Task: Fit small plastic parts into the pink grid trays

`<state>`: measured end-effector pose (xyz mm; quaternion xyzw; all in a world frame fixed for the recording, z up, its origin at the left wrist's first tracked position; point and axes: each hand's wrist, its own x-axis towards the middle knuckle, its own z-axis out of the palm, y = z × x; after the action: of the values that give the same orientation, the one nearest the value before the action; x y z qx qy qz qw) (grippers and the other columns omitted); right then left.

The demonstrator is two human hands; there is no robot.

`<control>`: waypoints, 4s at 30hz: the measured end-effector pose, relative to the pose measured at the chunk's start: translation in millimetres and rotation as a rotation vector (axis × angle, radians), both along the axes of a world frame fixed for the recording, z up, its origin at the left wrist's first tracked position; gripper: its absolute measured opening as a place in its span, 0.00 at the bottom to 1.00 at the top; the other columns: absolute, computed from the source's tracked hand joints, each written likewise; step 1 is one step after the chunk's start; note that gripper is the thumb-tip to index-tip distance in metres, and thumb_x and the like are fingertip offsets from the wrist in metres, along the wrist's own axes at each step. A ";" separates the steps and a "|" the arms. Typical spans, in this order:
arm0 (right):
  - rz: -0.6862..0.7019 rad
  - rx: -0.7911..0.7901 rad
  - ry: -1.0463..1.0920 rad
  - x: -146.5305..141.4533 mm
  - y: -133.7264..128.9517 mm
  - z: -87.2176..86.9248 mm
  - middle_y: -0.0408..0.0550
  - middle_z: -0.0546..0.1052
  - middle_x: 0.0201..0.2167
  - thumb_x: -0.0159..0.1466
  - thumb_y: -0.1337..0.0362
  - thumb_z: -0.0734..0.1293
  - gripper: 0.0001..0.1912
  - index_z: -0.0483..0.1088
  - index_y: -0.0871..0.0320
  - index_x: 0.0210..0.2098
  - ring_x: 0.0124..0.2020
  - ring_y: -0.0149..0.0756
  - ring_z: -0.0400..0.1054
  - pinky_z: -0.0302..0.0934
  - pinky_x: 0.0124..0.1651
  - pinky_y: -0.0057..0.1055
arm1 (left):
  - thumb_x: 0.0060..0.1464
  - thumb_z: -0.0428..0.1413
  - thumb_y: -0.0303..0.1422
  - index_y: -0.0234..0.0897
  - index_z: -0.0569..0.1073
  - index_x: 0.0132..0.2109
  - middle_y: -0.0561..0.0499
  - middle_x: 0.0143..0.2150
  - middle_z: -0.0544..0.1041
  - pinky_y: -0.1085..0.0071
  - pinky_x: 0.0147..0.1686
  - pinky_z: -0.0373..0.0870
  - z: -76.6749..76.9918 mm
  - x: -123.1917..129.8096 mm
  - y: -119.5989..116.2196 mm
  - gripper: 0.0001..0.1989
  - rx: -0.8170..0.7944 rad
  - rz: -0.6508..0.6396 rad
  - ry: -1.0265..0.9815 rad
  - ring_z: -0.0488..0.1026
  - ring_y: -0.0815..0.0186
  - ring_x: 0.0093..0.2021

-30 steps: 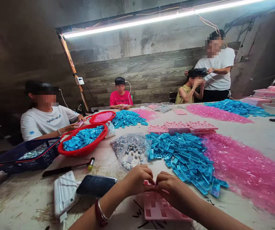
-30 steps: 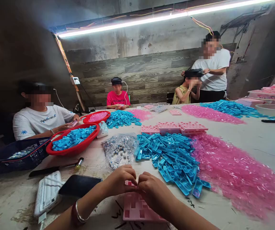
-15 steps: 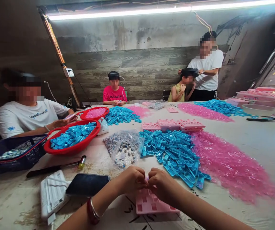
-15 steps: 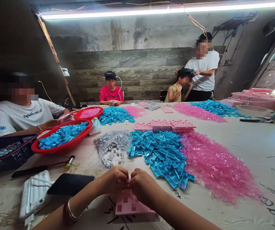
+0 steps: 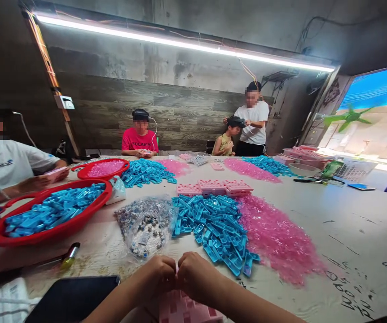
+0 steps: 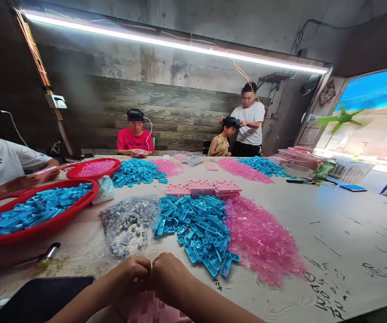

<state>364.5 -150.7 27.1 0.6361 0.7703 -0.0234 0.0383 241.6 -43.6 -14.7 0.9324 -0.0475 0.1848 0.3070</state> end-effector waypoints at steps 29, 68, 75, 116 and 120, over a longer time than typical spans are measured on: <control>0.037 0.151 0.475 21.6 -13.5 -17.0 0.41 0.76 0.29 0.50 0.75 0.69 0.08 0.70 0.60 0.18 0.35 0.29 0.68 0.56 0.33 0.21 | 0.50 0.57 0.40 0.39 0.65 0.39 0.51 0.36 0.73 0.71 0.35 0.63 6.8 -0.2 -6.6 0.13 0.239 0.148 0.182 0.69 0.64 0.35; -0.450 -0.291 0.695 29.6 -15.4 -15.9 0.37 0.60 0.18 0.46 0.61 0.69 0.11 0.73 0.61 0.27 0.22 0.26 0.51 0.41 0.22 0.25 | 0.49 0.59 0.41 0.36 0.70 0.38 0.47 0.37 0.75 0.68 0.40 0.65 -11.4 10.3 -4.8 0.14 0.479 0.010 0.141 0.69 0.62 0.37; -0.464 -0.377 0.918 37.9 -15.9 -25.6 0.40 0.71 0.24 0.45 0.59 0.71 0.15 0.77 0.58 0.32 0.26 0.29 0.62 0.50 0.25 0.22 | 0.48 0.59 0.40 0.39 0.67 0.49 0.49 0.45 0.72 0.70 0.40 0.66 11.8 -6.2 -15.3 0.22 0.163 0.019 0.285 0.69 0.61 0.41; -0.564 -0.465 0.966 33.2 -11.8 -25.6 0.40 0.69 0.20 0.42 0.58 0.73 0.17 0.77 0.60 0.31 0.21 0.27 0.61 0.50 0.22 0.21 | 0.30 0.68 0.44 0.40 0.73 0.47 0.53 0.39 0.73 0.74 0.31 0.60 18.3 -3.2 -9.4 0.33 -0.500 0.252 0.588 0.66 0.63 0.37; -0.550 -0.495 1.078 32.3 -11.6 -31.4 0.41 0.71 0.21 0.44 0.62 0.71 0.14 0.77 0.60 0.31 0.21 0.26 0.62 0.52 0.23 0.20 | 0.26 0.69 0.41 0.37 0.74 0.43 0.55 0.34 0.71 0.75 0.29 0.59 13.0 -2.1 -6.0 0.32 -0.740 0.261 0.604 0.65 0.67 0.34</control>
<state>396.8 -162.3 -4.4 0.6815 0.4627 -0.5245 -0.2154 239.5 -49.6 -1.7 0.7709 0.2296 -0.0520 0.5919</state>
